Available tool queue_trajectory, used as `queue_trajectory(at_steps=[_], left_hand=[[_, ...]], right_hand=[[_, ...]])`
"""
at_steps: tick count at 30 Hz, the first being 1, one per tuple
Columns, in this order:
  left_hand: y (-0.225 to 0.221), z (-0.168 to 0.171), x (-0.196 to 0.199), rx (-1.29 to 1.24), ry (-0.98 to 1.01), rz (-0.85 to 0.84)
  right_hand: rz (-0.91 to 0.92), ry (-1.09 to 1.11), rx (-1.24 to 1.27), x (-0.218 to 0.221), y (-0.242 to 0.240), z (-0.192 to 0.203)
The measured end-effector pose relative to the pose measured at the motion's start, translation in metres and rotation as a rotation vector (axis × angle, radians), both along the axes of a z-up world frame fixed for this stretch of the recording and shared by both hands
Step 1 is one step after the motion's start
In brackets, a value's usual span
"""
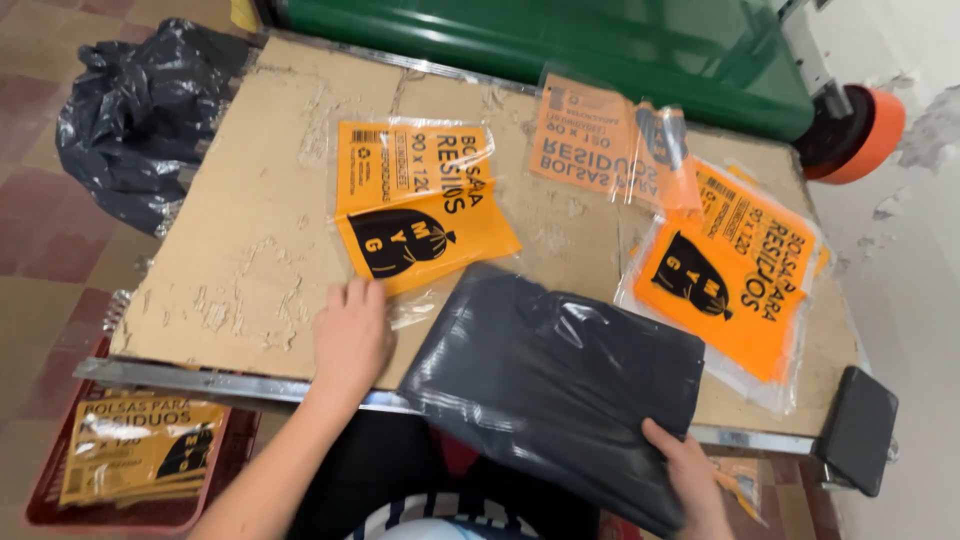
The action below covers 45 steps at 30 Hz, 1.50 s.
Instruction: Folding large black plastic bags and inserting them into labeled plastic packaging sleeves at a packaging station.
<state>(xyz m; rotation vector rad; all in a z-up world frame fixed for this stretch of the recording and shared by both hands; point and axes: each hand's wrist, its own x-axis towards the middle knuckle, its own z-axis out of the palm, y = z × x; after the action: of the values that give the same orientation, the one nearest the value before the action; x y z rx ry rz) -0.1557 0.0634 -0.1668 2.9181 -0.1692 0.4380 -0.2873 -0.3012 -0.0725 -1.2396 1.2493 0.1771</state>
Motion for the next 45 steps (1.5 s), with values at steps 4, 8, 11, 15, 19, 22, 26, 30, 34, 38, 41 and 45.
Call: queue_trajectory(at_steps=[4,8,11,15,19,22,26,30,34,38,41,45], left_hand=[[-0.003,0.004,-0.007,-0.198,0.082,0.022],[-0.004,0.006,0.005,-0.347,0.002,0.074],[0.02,-0.001,0.019,-0.329,0.045,0.15],[0.044,0.01,0.02,-0.219,0.255,0.221],[0.047,0.01,0.02,-0.206,0.281,0.177],[0.053,0.009,0.022,-0.125,0.257,0.133],[0.063,-0.01,0.012,-0.164,0.297,0.078],[0.071,-0.011,-0.02,-0.117,0.245,-0.207],[0.075,-0.024,-0.066,-0.185,0.208,-0.429],[0.074,-0.078,-0.127,-0.223,0.368,-0.543],[0.08,-0.113,-0.16,-0.17,0.296,-0.671],[0.084,-0.012,-0.157,-0.287,0.6,-0.678]], right_hand=[[-0.012,-0.314,-0.306,0.009,0.033,-0.058],[0.117,-0.456,0.125,0.005,0.085,-0.063],[0.89,-0.497,0.377,0.015,0.053,0.012],[1.156,0.148,-0.343,0.078,0.055,0.044],[0.784,-0.309,-0.183,0.185,0.069,-0.024],[1.038,-0.346,-0.301,0.238,0.084,-0.044],[1.233,-0.261,-0.402,0.224,0.093,-0.008],[1.454,-0.337,-0.395,0.182,0.046,-0.034],[1.563,-0.306,-0.549,0.121,0.014,-0.062],[1.399,0.001,-0.238,0.063,0.013,-0.058],[1.23,0.069,0.026,0.043,0.002,-0.077],[1.048,-0.202,0.193,0.033,-0.016,-0.098]])
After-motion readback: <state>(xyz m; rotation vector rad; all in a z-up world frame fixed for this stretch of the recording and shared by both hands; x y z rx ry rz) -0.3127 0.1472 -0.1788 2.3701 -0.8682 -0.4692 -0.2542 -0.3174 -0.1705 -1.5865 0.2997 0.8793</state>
